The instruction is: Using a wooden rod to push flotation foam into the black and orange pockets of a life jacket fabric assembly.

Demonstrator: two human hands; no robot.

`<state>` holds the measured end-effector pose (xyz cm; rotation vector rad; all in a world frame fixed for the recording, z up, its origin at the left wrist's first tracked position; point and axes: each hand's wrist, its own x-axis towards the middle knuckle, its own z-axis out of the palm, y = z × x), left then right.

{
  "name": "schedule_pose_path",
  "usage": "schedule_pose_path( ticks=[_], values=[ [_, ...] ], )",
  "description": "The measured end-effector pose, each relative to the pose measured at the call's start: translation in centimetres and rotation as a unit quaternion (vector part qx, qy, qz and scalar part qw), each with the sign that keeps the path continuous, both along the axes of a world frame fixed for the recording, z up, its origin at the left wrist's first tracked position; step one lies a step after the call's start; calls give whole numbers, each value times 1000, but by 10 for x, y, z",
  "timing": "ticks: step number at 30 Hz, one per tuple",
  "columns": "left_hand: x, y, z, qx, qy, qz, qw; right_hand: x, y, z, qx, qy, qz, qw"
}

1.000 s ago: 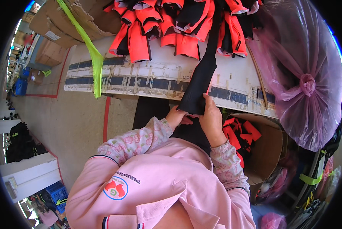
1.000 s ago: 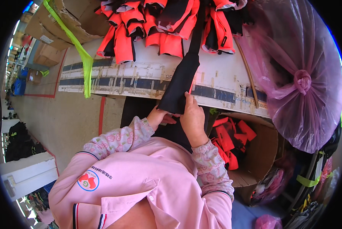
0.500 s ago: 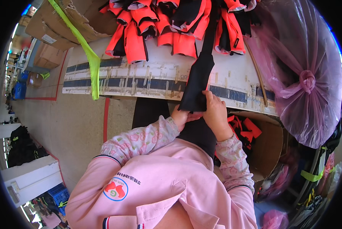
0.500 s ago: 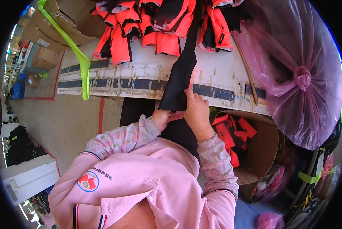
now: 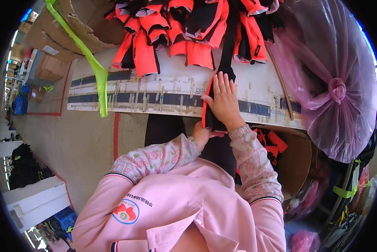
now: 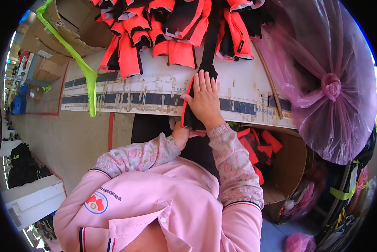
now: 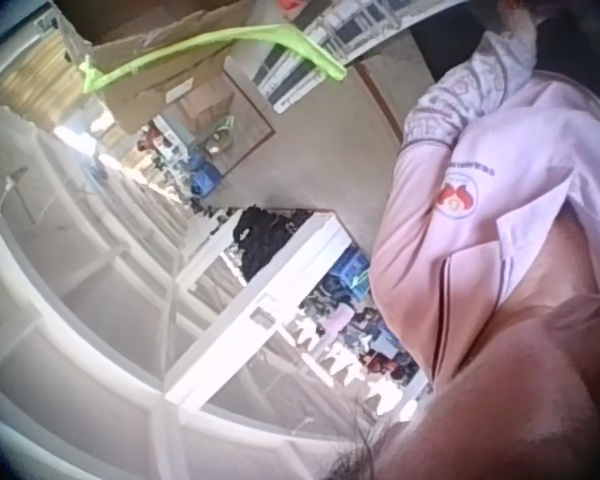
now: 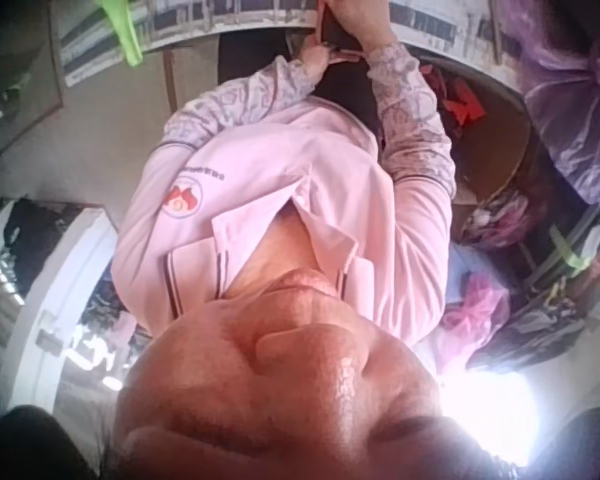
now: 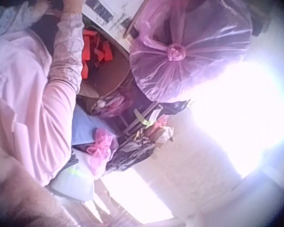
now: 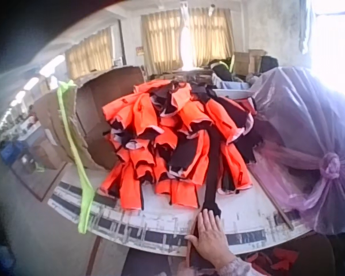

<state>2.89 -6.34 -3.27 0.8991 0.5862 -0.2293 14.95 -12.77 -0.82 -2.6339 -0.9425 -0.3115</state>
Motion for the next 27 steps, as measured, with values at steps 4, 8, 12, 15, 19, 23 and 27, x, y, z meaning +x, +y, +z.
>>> schedule_pose_path(
  ticks=[4,8,12,15,19,23,27],
  values=[
    [-3,4,-1,-29,-24,-47,998,2,-2,1,12,22,32,999],
    [-7,14,-8,-39,-34,-71,996,19,-26,24,263,182,85,944],
    [-4,10,0,-20,-15,-102,994,55,-147,26,-11,-23,-309,951],
    [-2,8,-1,-15,-26,-98,995,62,-189,16,-178,25,-392,902],
    [-2,7,4,-27,-35,-83,996,67,-206,7,-223,-19,-308,924],
    [-3,6,3,-30,-32,-71,997,50,-207,11,-139,-10,-270,953],
    [-5,6,3,-32,-37,-54,997,-38,-211,36,212,318,-223,897]
  ],
)
